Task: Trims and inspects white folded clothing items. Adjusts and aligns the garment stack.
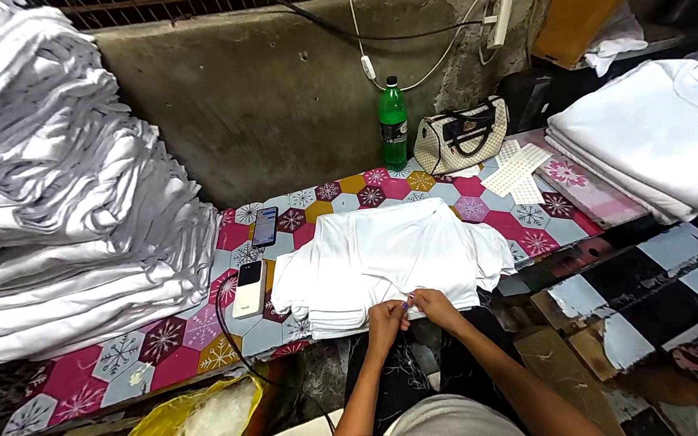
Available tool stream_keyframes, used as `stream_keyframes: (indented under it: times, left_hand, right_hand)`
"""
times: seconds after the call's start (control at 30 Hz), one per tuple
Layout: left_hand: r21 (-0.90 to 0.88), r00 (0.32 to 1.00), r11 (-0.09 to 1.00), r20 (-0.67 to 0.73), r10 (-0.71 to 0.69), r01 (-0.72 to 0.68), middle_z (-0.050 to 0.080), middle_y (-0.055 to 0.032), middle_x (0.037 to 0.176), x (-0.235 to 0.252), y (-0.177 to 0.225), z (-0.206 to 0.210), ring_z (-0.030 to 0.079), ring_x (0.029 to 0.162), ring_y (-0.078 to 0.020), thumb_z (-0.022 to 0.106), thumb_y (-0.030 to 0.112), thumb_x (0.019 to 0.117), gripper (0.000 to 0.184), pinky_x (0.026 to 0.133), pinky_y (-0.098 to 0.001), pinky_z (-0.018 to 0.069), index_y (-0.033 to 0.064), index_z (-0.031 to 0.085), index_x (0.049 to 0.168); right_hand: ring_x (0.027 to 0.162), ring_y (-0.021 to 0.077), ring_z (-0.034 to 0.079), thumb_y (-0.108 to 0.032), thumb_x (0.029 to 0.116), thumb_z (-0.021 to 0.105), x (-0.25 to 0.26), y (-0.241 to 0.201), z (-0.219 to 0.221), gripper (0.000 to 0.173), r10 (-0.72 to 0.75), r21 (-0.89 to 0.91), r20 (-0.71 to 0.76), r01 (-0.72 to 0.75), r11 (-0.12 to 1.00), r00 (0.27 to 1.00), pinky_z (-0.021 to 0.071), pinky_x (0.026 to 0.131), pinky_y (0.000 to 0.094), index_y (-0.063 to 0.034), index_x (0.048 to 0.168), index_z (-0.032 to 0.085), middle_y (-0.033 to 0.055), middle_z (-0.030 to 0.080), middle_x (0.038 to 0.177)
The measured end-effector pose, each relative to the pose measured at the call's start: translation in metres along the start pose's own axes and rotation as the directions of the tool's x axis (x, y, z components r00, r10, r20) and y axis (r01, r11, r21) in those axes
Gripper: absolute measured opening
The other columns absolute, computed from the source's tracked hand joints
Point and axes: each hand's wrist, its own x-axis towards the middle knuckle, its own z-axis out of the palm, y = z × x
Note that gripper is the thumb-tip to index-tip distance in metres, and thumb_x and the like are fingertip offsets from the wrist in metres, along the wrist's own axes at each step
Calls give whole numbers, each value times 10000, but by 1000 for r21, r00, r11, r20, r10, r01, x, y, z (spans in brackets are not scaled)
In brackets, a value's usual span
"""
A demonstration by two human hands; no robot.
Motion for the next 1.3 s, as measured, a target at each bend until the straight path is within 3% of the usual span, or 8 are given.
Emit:
stream_keyframes:
  times: [0.13, 0.27, 0.47, 0.57, 0.7, 0.83, 1.07, 1.3]
  left_hand:
    - [187, 988, 982, 152, -16, -13, 726, -93, 761, -7, -7, -7, 708, 634, -133, 605, 83, 1008, 194, 692, -312, 625, -58, 738, 1000]
    - [518, 813, 819, 571, -116, -246, 719, -171, 1225, -15, -3, -29, 669, 1174, -319, 687, 155, 968, 250, 1074, -542, 471, 28, 758, 1171]
    - [405, 999, 914, 25, 21, -30, 727, -204, 1052, 23, 21, -14, 732, 881, -299, 595, 124, 1016, 262, 854, -480, 598, -46, 697, 1187]
    - [360, 998, 933, 57, -12, -10, 747, -171, 982, 31, 21, -16, 735, 881, -265, 615, 144, 1004, 220, 883, -471, 583, -22, 742, 1071]
    - [-55, 994, 997, 93, 56, -51, 688, -217, 1199, 21, 29, -7, 718, 986, -242, 693, 91, 950, 422, 925, -405, 589, -94, 599, 1317]
    - [133, 994, 988, 95, 62, -75, 739, -90, 815, 18, 30, 1, 716, 741, -148, 679, 115, 970, 163, 793, -360, 604, -36, 741, 967]
    - [150, 992, 981, 24, 125, -127, 740, -187, 1078, 7, 42, 8, 732, 957, -233, 751, 118, 913, 372, 934, -408, 575, -71, 681, 1226]
    - [81, 991, 994, 113, 69, -78, 727, -69, 796, 14, 21, 5, 695, 686, -104, 673, 101, 971, 150, 723, -297, 603, -38, 730, 978]
  right_hand:
    - [897, 291, 643, -214, 1113, 378, -4, 4, 1, 400, -11, -11, -6, 11, 1000, 1000, 490, 885, 504, -6, 1108, 719, 165, 687, 937]
    - [1022, 322, 680, -296, 1098, 447, -26, -2, -5, 400, -104, -68, -109, 97, 993, 989, 510, 953, 529, 4, 1185, 698, 191, 709, 1085]
    - [918, 352, 710, -185, 955, 683, -2, -4, 15, 259, -296, -254, -442, 198, 947, 847, 579, 788, 536, -35, 1154, 749, 198, 697, 1104]
    - [991, 294, 671, -144, 1003, 615, 4, -11, -3, 231, -165, -44, -374, 160, 986, 913, 542, 925, 459, 18, 1109, 742, 190, 679, 1092]
    - [855, 158, 610, -86, 984, 631, -7, -15, -21, 170, -55, 289, -293, 143, 946, 955, 511, 804, 337, 31, 1069, 722, 124, 671, 991]
    - [552, 31, 427, -115, 995, 648, -11, -16, -25, 152, 53, 489, -226, 66, 870, 973, 376, 524, 218, 18, 1053, 693, -4, 562, 735]
    - [499, 9, 397, -97, 972, 676, -16, -16, -21, 115, 78, 590, -218, 68, 804, 973, 342, 478, 194, 10, 1005, 702, -33, 550, 669]
    - [463, -1, 356, -86, 989, 655, -20, -17, -27, 97, 113, 660, -145, 11, 751, 983, 310, 445, 179, 4, 1005, 689, -61, 493, 620]
